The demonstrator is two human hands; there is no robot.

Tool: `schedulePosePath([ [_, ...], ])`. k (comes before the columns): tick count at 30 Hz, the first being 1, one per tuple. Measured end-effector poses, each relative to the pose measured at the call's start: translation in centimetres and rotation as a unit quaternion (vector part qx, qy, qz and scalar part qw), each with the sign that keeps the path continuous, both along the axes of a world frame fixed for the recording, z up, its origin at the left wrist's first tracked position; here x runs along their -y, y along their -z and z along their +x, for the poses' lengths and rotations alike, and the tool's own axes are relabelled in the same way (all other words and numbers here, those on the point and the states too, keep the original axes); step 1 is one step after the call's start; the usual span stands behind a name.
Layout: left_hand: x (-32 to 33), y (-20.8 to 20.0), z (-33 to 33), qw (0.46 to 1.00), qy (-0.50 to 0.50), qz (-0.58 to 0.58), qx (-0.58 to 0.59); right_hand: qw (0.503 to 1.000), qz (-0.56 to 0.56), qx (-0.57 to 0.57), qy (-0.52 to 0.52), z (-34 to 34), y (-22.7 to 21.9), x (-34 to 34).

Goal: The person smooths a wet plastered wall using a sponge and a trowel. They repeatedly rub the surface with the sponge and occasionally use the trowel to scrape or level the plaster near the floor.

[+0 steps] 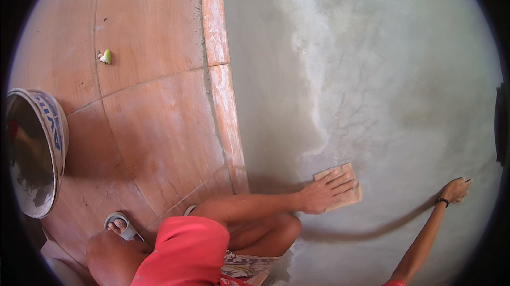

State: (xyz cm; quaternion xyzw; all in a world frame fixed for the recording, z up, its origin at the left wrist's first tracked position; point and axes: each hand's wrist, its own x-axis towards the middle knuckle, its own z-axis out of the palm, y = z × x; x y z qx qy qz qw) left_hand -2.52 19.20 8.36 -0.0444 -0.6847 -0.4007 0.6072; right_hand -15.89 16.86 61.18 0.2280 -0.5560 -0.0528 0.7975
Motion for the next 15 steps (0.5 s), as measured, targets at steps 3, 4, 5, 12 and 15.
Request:
schedulePosePath([
  [3,-3.5,1.2,2.6,0.995,-0.065,0.073,-0.01,0.999,-0.008,0.044,0.008,2.6,1.3,0.6],
  [4,-3.3,0.6,3.9,0.994,-0.036,0.099,-0.032,0.992,0.122,-0.01,-0.032,3.0,1.9,0.3],
  [5,-3.1,-0.2,5.1,0.991,-0.004,0.125,-0.054,0.964,0.251,-0.062,-0.068,3.3,2.6,0.1],
  [12,-2.8,-1.6,7.0,0.992,-0.008,0.118,-0.045,0.735,0.666,0.123,0.026,13.2,32.6,7.3],
  [15,-3.1,-1.6,7.5,0.99,0.006,0.134,-0.035,0.687,0.713,0.132,0.04,12.9,37.6,9.6],
])
